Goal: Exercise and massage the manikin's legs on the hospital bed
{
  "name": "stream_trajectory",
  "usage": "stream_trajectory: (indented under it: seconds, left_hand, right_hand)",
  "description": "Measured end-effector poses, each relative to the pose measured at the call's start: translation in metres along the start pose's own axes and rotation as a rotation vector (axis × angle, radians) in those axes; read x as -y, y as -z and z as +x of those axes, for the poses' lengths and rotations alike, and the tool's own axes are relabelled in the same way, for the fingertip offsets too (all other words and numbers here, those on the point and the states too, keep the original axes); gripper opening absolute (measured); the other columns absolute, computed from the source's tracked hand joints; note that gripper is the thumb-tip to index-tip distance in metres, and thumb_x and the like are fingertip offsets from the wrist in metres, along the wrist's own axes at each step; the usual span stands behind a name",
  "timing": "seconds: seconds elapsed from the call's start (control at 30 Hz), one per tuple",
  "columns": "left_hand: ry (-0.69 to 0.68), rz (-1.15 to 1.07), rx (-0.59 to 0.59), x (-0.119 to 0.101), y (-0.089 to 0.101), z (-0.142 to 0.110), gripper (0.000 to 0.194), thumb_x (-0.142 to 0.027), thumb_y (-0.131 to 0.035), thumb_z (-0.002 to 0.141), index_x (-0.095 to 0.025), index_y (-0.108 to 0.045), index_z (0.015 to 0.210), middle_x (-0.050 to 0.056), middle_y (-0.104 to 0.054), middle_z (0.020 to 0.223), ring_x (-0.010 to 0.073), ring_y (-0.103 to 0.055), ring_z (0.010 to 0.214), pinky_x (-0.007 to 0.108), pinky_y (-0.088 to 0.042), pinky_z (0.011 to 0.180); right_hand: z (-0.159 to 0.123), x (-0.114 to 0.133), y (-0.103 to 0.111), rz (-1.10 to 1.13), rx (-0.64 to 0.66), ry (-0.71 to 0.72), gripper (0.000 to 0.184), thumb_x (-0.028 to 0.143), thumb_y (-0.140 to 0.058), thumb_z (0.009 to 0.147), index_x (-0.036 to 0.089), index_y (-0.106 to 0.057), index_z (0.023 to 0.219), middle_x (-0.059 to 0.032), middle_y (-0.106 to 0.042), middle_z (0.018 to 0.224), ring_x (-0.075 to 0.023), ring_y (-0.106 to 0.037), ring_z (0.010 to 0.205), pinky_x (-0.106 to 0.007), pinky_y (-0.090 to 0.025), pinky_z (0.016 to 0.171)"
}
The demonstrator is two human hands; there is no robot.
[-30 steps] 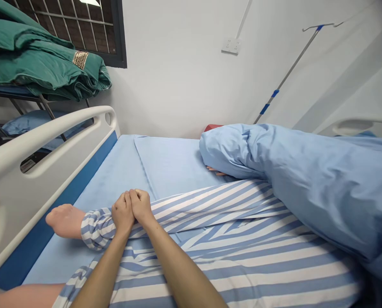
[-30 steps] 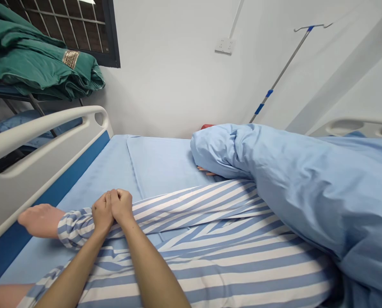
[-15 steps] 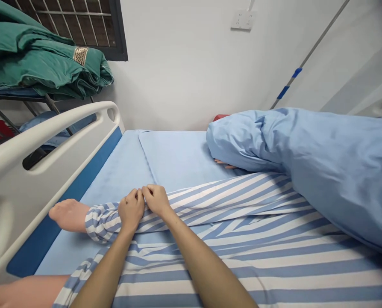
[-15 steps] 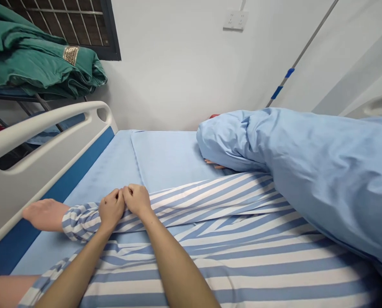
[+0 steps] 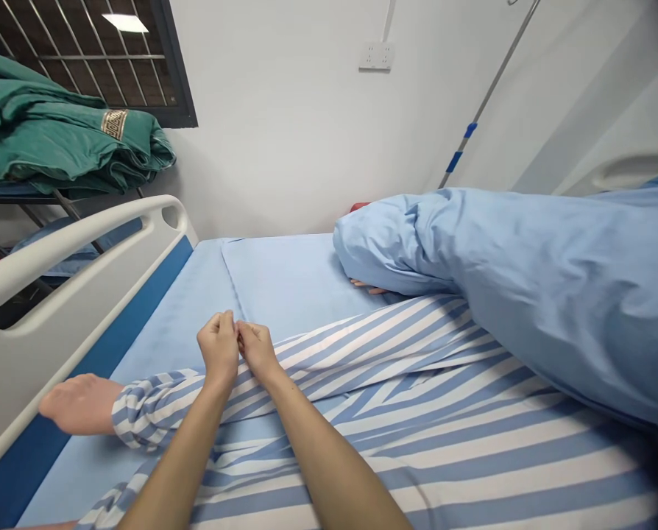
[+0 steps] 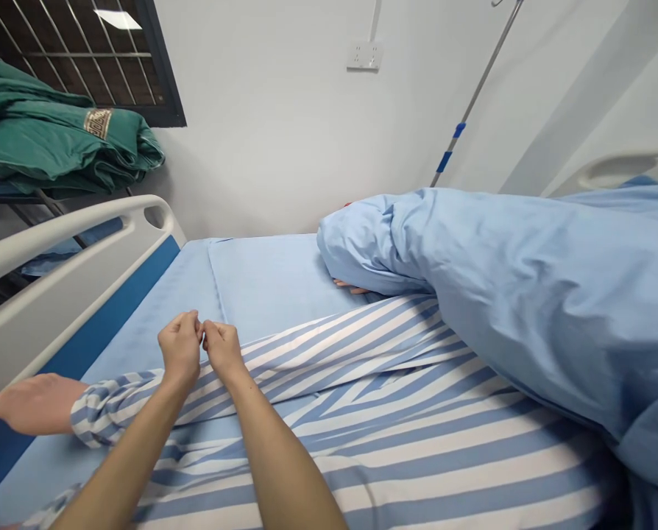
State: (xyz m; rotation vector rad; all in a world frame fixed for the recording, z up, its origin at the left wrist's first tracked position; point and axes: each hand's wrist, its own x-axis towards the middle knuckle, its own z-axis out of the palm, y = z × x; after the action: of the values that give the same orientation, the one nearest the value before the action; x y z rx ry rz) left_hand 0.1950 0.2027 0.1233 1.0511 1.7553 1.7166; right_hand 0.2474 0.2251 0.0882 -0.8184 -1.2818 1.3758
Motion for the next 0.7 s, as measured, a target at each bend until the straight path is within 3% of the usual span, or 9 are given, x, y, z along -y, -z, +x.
stream_trajectory:
  seconds: [0.1,0.23,0.5,0.6,0.7]
  left_hand:
    - [-0.014,0.149,-0.083,0.022,-0.006,-0.012,0.031,-0.035,-0.040,0.080,-0.021,-0.030,0.053,-0.007,-0.032,0.047,0.0080,-0.032,0.049,0.023,-0.029,0.048]
    - [-0.033,0.238,-0.061,0.040,-0.004,-0.017,0.030,-0.034,-0.038,0.082,-0.021,-0.032,0.056,-0.007,-0.035,0.048,0.0086,-0.033,0.050,0.023,-0.028,0.050]
    - [-0.068,0.274,-0.017,0.040,0.003,-0.013,0.031,-0.036,-0.034,0.084,-0.022,-0.032,0.058,-0.006,-0.038,0.048,0.0101,-0.036,0.050,0.024,-0.028,0.053]
    - [-0.073,0.291,0.035,0.039,0.002,-0.015,0.030,-0.035,-0.031,0.086,-0.022,-0.034,0.058,-0.006,-0.040,0.049,0.0104,-0.037,0.050,0.024,-0.028,0.054]
    - [-0.081,0.308,0.081,0.037,0.001,-0.016,0.031,-0.034,-0.032,0.085,-0.021,-0.034,0.056,-0.006,-0.038,0.048,0.0101,-0.035,0.050,0.024,-0.027,0.053]
  right_hand:
    - [-0.001,0.001,0.000,-0.052,-0.077,0.030,0.037,0.039,-0.042,0.081,0.018,-0.033,0.051,0.0054,-0.029,0.049,-0.0074,-0.028,0.049,-0.021,-0.026,0.045]
    - [-0.004,0.002,-0.003,-0.104,-0.129,0.047,0.037,0.039,-0.041,0.081,0.019,-0.032,0.052,0.0052,-0.028,0.051,-0.0078,-0.028,0.051,-0.021,-0.027,0.045]
    - [-0.002,0.003,-0.005,-0.226,-0.123,0.009,0.035,0.034,-0.040,0.079,0.019,-0.030,0.049,0.0055,-0.027,0.048,-0.0080,-0.029,0.049,-0.020,-0.027,0.044]
    - [0.000,0.019,0.000,-0.441,-0.083,0.024,0.035,0.029,-0.040,0.078,0.018,-0.033,0.046,0.0055,-0.028,0.046,-0.0079,-0.030,0.048,-0.021,-0.023,0.044]
    - [0.000,0.042,0.009,-0.586,-0.026,0.130,0.037,0.030,-0.040,0.080,0.017,-0.032,0.046,0.0057,-0.026,0.046,-0.0073,-0.030,0.047,-0.021,-0.021,0.045]
